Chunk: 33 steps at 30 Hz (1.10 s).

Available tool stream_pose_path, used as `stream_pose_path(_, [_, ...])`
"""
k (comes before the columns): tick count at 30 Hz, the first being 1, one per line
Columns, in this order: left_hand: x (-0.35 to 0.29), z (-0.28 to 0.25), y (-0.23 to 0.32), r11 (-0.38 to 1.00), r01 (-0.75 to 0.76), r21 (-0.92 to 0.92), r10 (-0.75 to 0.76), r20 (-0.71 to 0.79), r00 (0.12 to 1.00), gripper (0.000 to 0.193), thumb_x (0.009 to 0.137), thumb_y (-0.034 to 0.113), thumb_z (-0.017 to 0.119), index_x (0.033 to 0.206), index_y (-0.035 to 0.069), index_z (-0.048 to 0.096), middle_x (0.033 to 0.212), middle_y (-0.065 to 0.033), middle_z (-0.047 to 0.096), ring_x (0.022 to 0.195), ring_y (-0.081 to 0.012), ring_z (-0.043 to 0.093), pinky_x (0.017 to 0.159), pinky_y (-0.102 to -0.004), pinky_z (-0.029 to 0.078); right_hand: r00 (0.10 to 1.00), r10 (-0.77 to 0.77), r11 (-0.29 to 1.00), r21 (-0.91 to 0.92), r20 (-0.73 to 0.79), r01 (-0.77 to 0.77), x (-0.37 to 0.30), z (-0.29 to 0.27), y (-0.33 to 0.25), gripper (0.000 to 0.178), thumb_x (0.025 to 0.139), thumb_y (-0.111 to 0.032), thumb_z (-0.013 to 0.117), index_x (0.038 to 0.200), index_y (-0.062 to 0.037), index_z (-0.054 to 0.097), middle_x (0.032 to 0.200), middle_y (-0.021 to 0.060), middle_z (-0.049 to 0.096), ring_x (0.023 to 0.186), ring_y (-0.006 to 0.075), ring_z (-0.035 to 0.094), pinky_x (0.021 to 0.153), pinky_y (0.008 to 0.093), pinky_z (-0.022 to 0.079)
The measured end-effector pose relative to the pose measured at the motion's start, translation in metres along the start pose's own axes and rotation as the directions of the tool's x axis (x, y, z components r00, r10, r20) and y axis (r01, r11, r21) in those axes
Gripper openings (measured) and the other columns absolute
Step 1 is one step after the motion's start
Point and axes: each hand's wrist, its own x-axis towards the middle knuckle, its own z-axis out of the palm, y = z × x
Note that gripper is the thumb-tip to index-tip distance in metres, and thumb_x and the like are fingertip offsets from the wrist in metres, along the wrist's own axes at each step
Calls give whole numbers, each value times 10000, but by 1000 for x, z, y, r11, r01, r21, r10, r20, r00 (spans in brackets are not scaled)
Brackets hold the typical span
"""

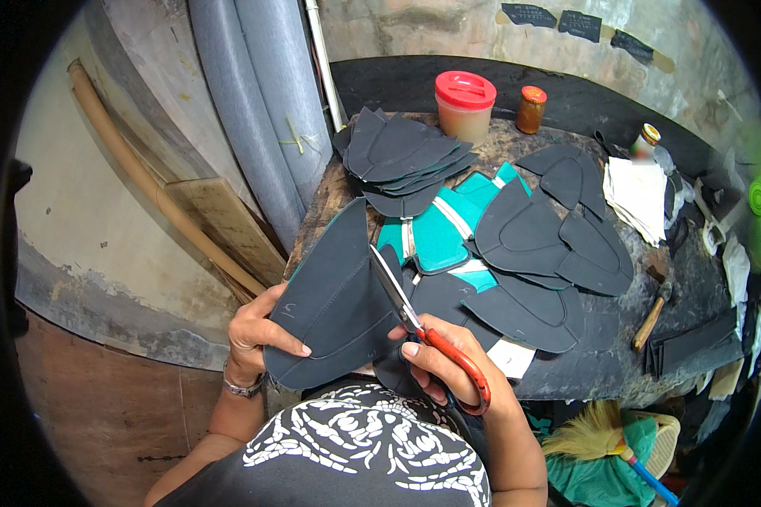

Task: The person uses shears to cut black and green foam pieces on a workbench. They repeatedly pick up pieces, trim edges, and place the cut pieces into separate stacks on the table.

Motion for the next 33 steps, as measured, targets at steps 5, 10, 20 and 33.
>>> stream_pose_path(5, [0,0,-2,1000,-4,31,4,-2,1000,169,607,93,855,749,61,769,1282,-292,591,1065,-328,682,854,-322,544,999,7,999,-52,-51,-10,-1,3,5,291,951,-244,580,1089,12,602,562,-9,493,395,56,421,362,227,317])
stream_pose_path(10, [10,2,-13,986,158,-60,-164,-113,980,141,606,59,851,700,48,746,1262,-272,609,1045,-320,671,941,-361,493,989,-55,998,7,-140,56,-3,0,18,296,937,-222,563,1109,18,580,560,16,483,375,61,392,338,233,295])
stream_pose_path(20, [141,-28,-121,976,112,-185,-156,-246,957,247,896,-35,479,900,30,718,1067,-170,670,994,-242,644,1078,-389,420,822,-177,841,350,-541,411,-23,-50,47,282,994,-243,489,1135,-2,527,565,29,451,349,72,379,314,226,292])
stream_pose_path(33, [16,125,-51,825,-114,553,-338,645,685,1069,796,649,669,1514,-28,258,1552,-363,149,1469,-497,105,1160,-628,75,776,-213,759,-600,-594,-251,-85,-61,66,351,885,-245,717,1125,-15,602,571,65,576,435,169,553,447,325,413])
